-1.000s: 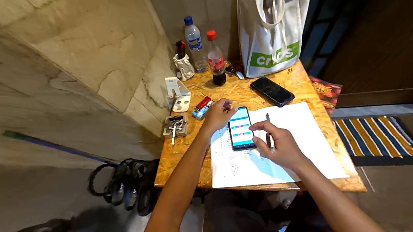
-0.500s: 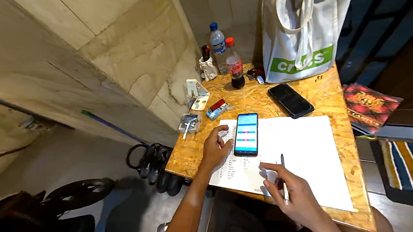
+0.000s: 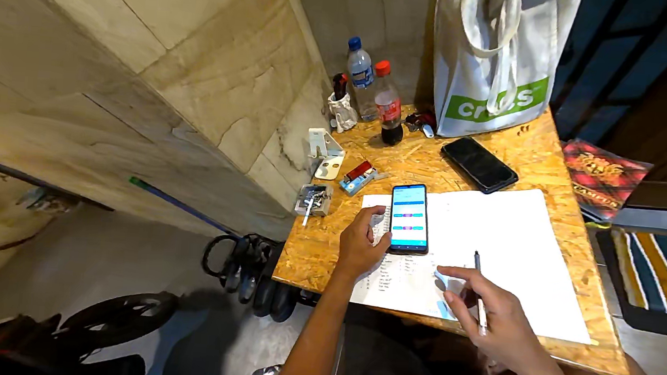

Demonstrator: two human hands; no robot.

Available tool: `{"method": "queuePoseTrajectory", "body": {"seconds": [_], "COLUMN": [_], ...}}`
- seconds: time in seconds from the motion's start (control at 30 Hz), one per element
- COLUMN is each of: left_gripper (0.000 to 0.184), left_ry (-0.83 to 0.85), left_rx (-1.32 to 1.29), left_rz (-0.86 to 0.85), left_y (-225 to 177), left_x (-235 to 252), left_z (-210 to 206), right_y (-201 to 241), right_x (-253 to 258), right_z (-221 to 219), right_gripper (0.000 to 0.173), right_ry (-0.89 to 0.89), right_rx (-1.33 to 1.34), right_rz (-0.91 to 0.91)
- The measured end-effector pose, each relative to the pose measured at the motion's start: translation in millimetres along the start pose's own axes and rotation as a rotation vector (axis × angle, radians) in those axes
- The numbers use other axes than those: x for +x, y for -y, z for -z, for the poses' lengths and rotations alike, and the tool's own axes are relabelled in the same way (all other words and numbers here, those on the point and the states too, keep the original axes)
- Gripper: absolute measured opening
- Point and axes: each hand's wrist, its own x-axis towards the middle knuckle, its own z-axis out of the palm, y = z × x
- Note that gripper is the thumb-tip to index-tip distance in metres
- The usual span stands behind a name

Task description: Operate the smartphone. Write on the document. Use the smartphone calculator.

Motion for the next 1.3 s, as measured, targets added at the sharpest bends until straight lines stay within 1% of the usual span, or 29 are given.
{"method": "queuePoseTrajectory", "body": {"seconds": [0.17, 0.4, 0.63, 0.87, 0.97, 1.13, 1.3], "left_gripper": [0.046, 0.051, 0.056, 0.062, 0.060, 0.057, 0.056], "left_ry": [0.004, 0.040, 0.029, 0.044, 0.032, -0.034, -0.188], "left_rx": [0.003, 0.020, -0.013, 0.023, 0.007, -0.171, -0.324], "left_rz": [-0.016, -0.012, -0.052, -0.030, -0.026, 0.000, -0.027], "left_y": [2, 2, 3, 1, 1, 6, 10], "left_x": [1, 1, 1, 3, 1, -2, -9], "left_z": [2, 5, 4, 4, 3, 6, 7], "right_y": [4, 7, 5, 4, 4, 5, 5], "right_x": [3, 1, 2, 5, 4, 2, 1], "right_z": [1, 3, 2, 2, 1, 1, 1], "right_gripper": [0.035, 0.029, 0.029, 0.030, 0.030, 0.030, 0.030], "right_ry": [-0.043, -0.114, -0.088, -0.079, -0.083, -0.116, -0.118], "right_rx": [-0.014, 0.009, -0.004, 0.004, 0.006, 0.008, 0.013], "right_rz": [-0.006, -0.023, -0.045, -0.042, -0.051, -0.059, -0.053]}}
